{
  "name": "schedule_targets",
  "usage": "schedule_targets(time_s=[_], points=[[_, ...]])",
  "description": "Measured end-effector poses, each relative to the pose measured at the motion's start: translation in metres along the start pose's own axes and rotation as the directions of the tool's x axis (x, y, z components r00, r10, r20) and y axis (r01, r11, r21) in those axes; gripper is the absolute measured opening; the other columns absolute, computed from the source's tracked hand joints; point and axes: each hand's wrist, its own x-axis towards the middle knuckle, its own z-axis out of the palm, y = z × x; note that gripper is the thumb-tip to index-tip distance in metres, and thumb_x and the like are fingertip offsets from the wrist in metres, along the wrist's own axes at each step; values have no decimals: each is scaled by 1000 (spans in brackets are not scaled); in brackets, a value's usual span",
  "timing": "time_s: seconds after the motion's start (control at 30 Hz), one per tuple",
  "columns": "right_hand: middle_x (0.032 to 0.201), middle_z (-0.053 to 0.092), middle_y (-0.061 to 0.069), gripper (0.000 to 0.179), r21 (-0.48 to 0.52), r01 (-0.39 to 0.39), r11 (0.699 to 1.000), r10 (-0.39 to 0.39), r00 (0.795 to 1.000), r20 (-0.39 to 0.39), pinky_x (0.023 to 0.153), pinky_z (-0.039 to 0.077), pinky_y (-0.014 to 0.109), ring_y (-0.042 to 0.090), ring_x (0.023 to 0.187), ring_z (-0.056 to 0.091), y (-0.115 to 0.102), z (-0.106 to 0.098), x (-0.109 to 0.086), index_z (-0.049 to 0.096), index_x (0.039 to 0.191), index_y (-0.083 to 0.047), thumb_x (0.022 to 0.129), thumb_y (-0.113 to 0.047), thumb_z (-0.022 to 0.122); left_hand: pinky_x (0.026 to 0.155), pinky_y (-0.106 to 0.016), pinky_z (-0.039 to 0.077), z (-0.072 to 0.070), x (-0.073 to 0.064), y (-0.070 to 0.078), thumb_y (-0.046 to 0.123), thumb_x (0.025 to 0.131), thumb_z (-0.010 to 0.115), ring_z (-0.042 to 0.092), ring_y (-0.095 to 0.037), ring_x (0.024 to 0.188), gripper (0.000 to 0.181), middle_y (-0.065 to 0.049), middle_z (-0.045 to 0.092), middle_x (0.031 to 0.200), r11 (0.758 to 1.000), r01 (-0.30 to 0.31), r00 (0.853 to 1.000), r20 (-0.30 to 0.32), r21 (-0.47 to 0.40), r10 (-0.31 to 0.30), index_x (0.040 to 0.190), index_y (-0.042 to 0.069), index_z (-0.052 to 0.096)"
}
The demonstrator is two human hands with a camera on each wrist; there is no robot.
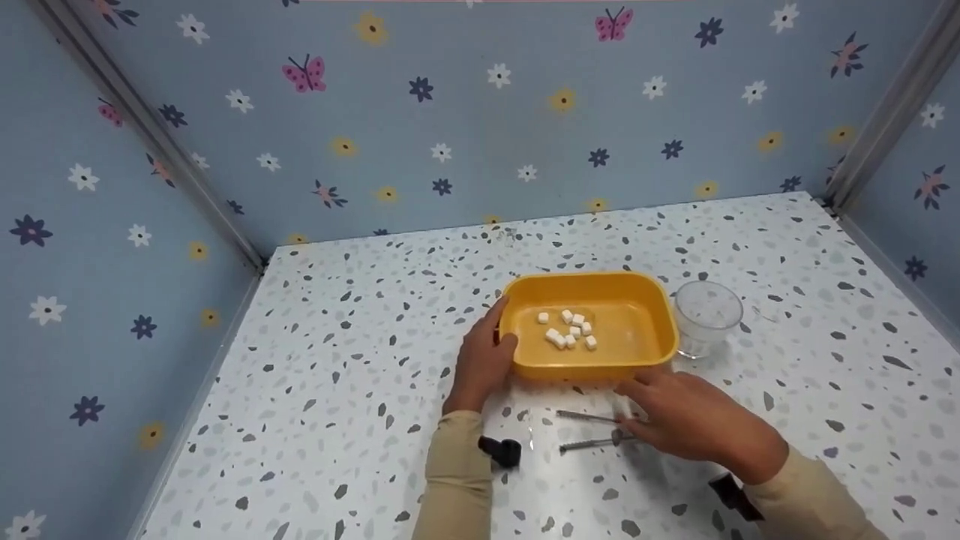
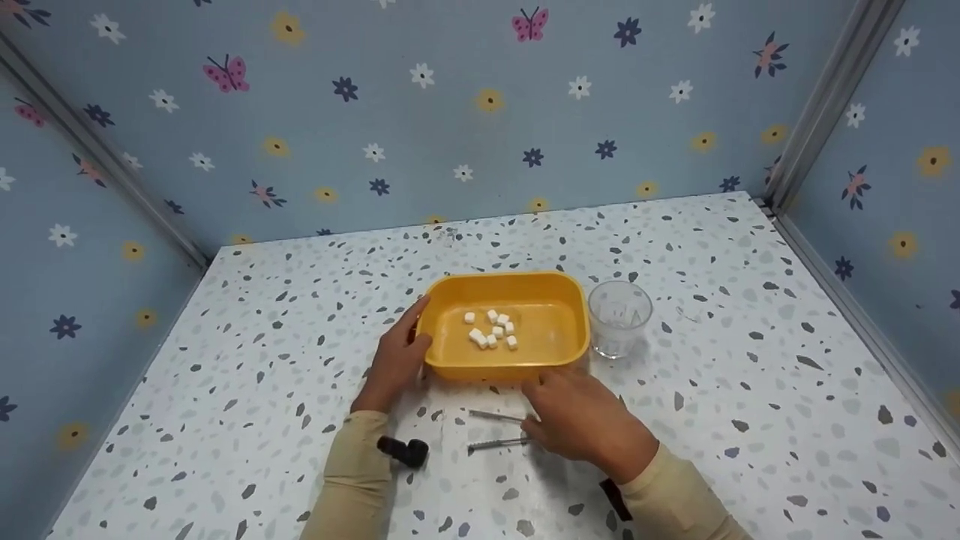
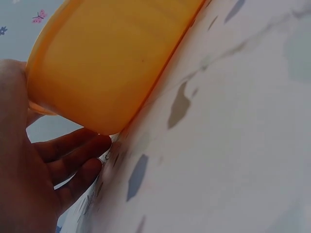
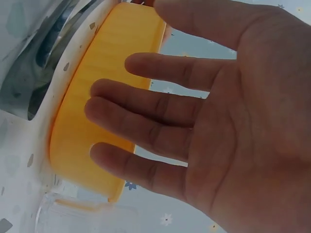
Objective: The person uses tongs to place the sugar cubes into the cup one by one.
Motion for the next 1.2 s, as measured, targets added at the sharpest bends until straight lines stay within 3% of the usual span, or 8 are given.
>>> schedule_targets(time_s=[0.17,0.37,0.47,0.6,0.8,1.07,1.2], points=[[97,59,0,33,16,-21,1000,21,1000,18,60,47,30,11,70,52,-1,6,2,68,108,-11,83,-29,80,107,-38,40,-3,2,-1,22,94,51,51,-16,120,66,2,46,152,1000,-13,1000,8,-7,14,156,35,35],[94,59,-3,24,34,-63,997,60,996,71,64,49,34,14,73,54,1,11,6,68,98,-14,81,-27,81,107,-40,40,-4,3,-6,22,94,51,52,-17,120,65,2,47,151,1000,-22,1000,-4,3,22,156,35,37],[87,56,-5,15,43,-49,998,45,996,79,62,46,33,13,70,51,3,13,8,68,86,-18,79,-20,81,106,-39,41,-3,3,-6,21,93,51,52,-17,119,65,2,47,151,1000,-25,1000,-11,-13,25,156,33,38],[83,53,-7,15,34,-30,999,27,997,78,59,44,33,12,66,48,5,14,6,67,76,-21,74,-12,79,103,-38,42,1,2,-5,20,93,50,52,-17,115,65,2,47,151,999,-18,1000,-7,-42,18,156,32,38],[87,52,-6,12,36,-54,998,50,994,100,60,43,32,13,67,47,5,18,5,69,77,-20,75,-15,80,104,-38,41,1,-2,-3,20,93,52,52,-16,116,65,3,48,150,999,10,1000,-12,-37,-10,155,34,39],[92,54,-3,11,-2,-76,997,76,992,101,62,44,33,15,69,47,2,16,6,71,79,-16,79,-17,82,105,-38,41,-2,3,1,20,93,52,53,-15,119,65,1,50,149,1000,-18,1000,-14,-15,18,155,35,39],[92,53,-2,12,-16,-84,996,86,989,119,62,45,34,15,70,48,1,20,4,70,80,-17,80,-19,82,105,-36,41,1,0,-3,20,93,52,53,-14,119,65,1,50,149,1000,-12,1000,-10,-28,11,155,34,39]])
